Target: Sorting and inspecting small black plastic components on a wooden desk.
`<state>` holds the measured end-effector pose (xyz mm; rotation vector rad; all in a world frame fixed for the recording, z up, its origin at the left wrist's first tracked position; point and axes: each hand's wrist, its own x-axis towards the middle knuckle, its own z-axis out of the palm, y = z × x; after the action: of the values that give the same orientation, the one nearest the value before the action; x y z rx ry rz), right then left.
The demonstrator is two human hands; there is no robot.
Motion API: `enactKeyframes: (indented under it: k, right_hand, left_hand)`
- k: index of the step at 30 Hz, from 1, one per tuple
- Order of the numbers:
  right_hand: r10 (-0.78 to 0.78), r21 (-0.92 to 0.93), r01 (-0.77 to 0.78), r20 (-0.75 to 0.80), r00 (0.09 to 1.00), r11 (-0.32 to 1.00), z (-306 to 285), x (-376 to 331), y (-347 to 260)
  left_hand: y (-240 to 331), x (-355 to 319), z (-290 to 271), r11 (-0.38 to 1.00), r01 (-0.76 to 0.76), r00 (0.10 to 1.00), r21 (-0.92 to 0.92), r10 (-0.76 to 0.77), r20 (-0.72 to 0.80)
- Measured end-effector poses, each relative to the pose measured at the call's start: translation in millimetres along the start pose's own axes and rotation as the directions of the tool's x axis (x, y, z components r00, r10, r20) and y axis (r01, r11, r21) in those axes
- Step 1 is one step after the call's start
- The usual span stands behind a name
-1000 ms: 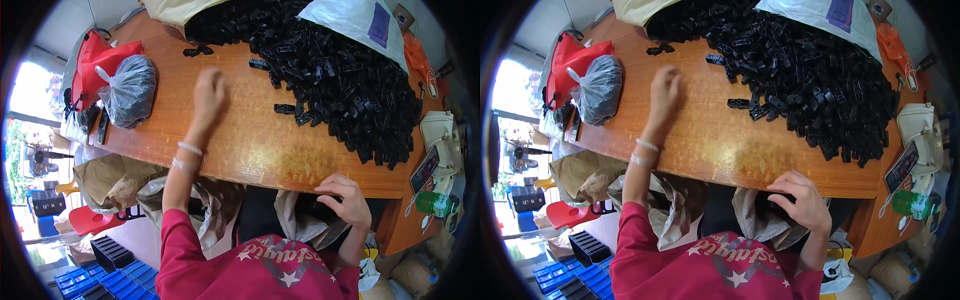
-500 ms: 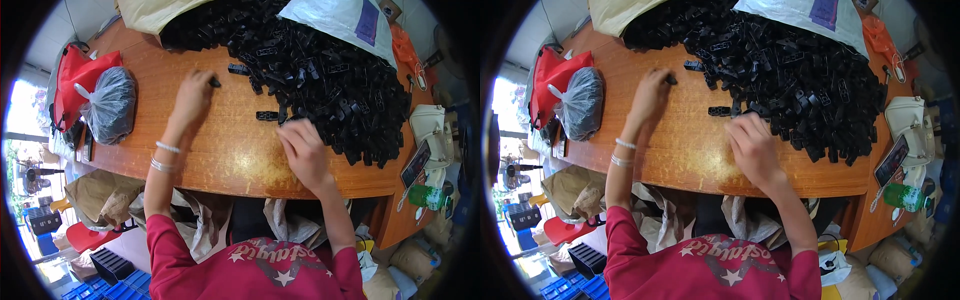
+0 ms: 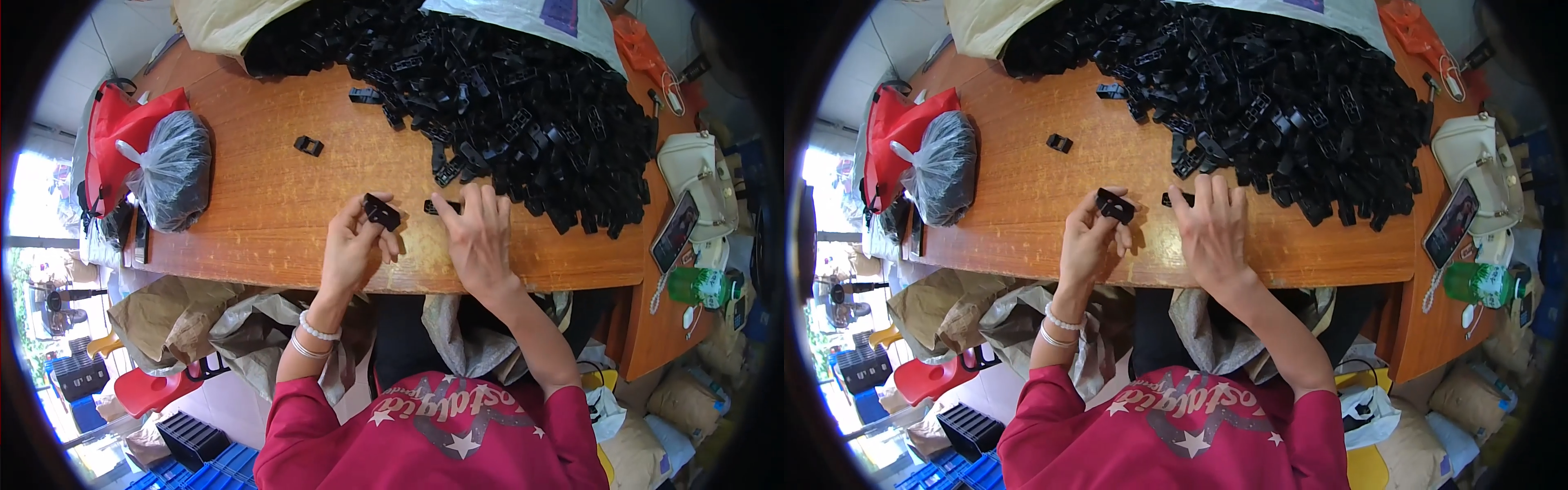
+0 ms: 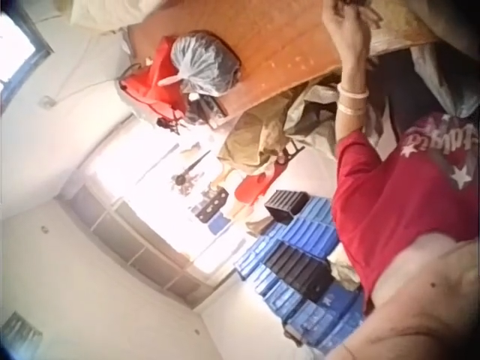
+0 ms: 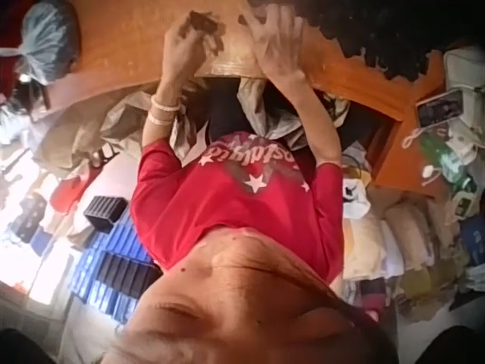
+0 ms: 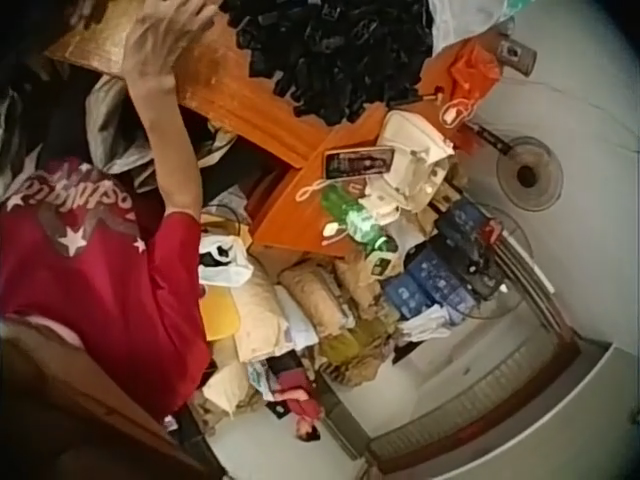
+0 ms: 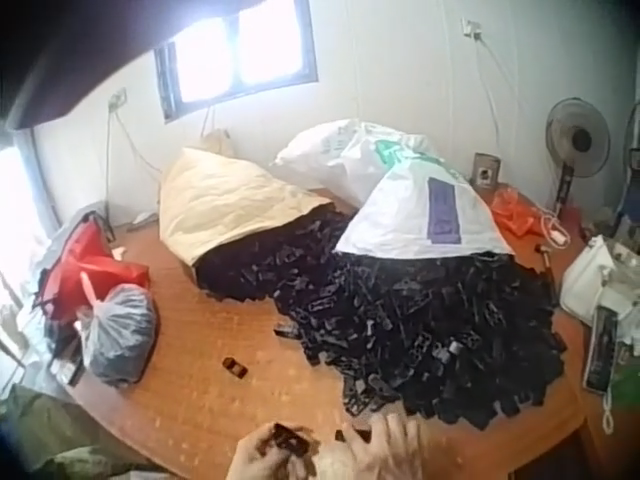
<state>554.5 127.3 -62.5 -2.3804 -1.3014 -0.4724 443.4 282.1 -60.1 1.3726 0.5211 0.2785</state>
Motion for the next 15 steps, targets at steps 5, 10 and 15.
enactKeyframes:
  k: [5,10,15]
  right_hand:
    - [0.035,-0.012,-0.036,-0.008,0.999,0.999,-5.4,-12.0,-11.7]
    - [0.076,0.03,-0.078,0.062,0.995,0.996,9.2,-22.2,-16.8]
    - [0.073,0.452,-0.001,-0.142,0.987,0.892,-12.5,-33.6,-7.1]
  left_hand:
    - [-7.6,-13.6,10.6,0.892,0.055,0.997,-0.449,-0.023,0.076]
    - [-7.3,-29.3,17.2,0.993,0.047,0.999,-0.106,-0.047,0.007]
    - [-3.1,-38.1,19.1,0.995,0.088,0.995,0.046,-0.09,0.046]
